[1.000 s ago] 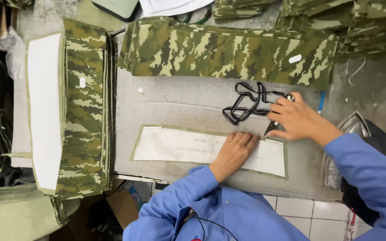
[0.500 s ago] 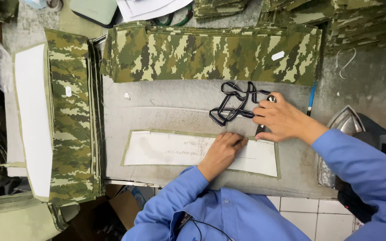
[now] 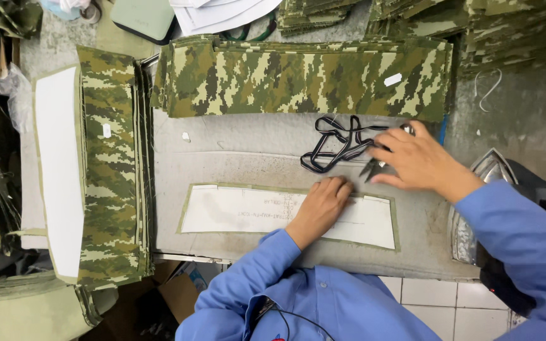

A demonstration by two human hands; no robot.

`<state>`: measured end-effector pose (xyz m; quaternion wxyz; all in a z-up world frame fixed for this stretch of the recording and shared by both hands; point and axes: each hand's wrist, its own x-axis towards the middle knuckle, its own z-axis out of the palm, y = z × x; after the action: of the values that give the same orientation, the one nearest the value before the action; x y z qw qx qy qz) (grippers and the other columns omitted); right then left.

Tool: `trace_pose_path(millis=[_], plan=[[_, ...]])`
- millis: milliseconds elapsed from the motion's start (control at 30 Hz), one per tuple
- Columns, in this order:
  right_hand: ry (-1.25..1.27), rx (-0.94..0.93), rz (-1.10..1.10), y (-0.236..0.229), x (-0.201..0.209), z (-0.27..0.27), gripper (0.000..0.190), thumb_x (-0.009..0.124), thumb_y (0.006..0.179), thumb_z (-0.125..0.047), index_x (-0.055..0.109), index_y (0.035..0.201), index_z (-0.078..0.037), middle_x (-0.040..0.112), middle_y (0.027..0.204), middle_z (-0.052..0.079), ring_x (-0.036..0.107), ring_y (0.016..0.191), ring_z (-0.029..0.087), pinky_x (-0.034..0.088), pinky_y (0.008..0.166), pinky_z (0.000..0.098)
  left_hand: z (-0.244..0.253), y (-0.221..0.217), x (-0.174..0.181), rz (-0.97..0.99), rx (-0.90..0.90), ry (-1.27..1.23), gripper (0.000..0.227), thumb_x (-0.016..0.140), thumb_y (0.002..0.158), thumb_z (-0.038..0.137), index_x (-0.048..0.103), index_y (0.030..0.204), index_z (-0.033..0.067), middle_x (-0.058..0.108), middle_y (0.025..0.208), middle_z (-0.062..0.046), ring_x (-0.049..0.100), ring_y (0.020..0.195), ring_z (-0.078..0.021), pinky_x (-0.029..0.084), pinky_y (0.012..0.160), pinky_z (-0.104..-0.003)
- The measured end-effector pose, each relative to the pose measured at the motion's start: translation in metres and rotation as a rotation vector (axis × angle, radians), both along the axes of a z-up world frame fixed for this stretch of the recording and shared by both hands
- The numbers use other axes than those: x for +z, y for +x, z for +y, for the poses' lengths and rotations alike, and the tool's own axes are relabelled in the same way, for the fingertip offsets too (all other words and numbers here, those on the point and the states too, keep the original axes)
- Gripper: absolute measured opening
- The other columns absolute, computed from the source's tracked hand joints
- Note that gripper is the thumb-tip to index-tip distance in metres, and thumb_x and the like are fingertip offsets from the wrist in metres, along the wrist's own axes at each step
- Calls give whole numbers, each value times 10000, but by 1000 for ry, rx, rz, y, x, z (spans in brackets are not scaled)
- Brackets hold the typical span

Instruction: The person irons a white rectangular piece of paper or fabric placed on a camouflage-patterned cloth. They repeatedly pick up the iron, press it onto the material, and then set it down, continuing this process for several items.

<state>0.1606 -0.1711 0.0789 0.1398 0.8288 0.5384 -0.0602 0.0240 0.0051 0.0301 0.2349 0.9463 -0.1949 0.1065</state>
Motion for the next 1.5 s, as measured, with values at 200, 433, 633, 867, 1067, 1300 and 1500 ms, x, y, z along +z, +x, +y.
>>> trace_pose_path(millis=[200, 433, 633, 867, 1067, 1300, 1500], plan=[[242, -315, -234, -50, 85, -50, 492, 560, 748, -408, 543, 1163, -145, 561, 1212, 125, 553, 1096, 242, 477, 930, 379, -3, 13, -34, 217, -158, -239, 150, 489, 819, 145, 563, 927, 72, 512, 763, -91, 523, 763, -278, 391, 736, -363], [595, -1151, -2, -103, 63, -124, 453, 517, 969, -129, 380, 1332, 105, 497, 1095, 359, 497, 923, 483, 372, 765, 474, -6, 5, -45, 37, -270, -235, 145, 488, 855, 97, 585, 852, -10, 494, 795, -106, 480, 739, -287, 417, 695, -403], [233, -1140, 215, -131, 68, -70, 516, 487, 804, -416, 433, 1224, -122, 586, 1087, 151, 583, 935, 384, 452, 726, 438, 10, -7, -37, -27, -335, -108, 203, 439, 867, 92, 569, 991, -2, 504, 920, -101, 459, 793, -262, 404, 708, -371], [-11, -696, 230, -124, 54, 5, 586, 391, 728, -609, 373, 1196, -258, 574, 965, 26, 599, 606, 398, 484, 453, 470, 72, -16, -38, -12, -366, -71, 267, 457, 842, 51, 553, 1082, -16, 500, 936, -113, 474, 810, -267, 413, 756, -355], [82, -367, 171, -113, 55, 62, 499, 407, 776, -579, 412, 1109, -207, 493, 713, 35, 575, 536, 283, 465, 377, 432, 151, -33, -15, 29, -371, -118, 283, 507, 781, -17, 560, 1056, -57, 517, 990, -136, 492, 833, -287, 420, 808, -347], [12, -307, 312, -110, 75, 142, 481, 299, 829, -547, 345, 1203, -248, 530, 773, 60, 644, 678, 299, 534, 602, 425, 214, -46, -8, 68, -266, -60, 207, 492, 812, 69, 610, 978, 33, 523, 904, -71, 515, 842, -224, 412, 773, -304], [5, -275, 345, -110, 72, 168, 507, 287, 814, -572, 324, 1223, -275, 526, 777, 63, 639, 702, 308, 526, 615, 433, 237, -49, -17, -43, -253, 79, 200, 442, 851, 108, 577, 986, 49, 504, 871, -62, 515, 823, -204, 419, 776, -296]])
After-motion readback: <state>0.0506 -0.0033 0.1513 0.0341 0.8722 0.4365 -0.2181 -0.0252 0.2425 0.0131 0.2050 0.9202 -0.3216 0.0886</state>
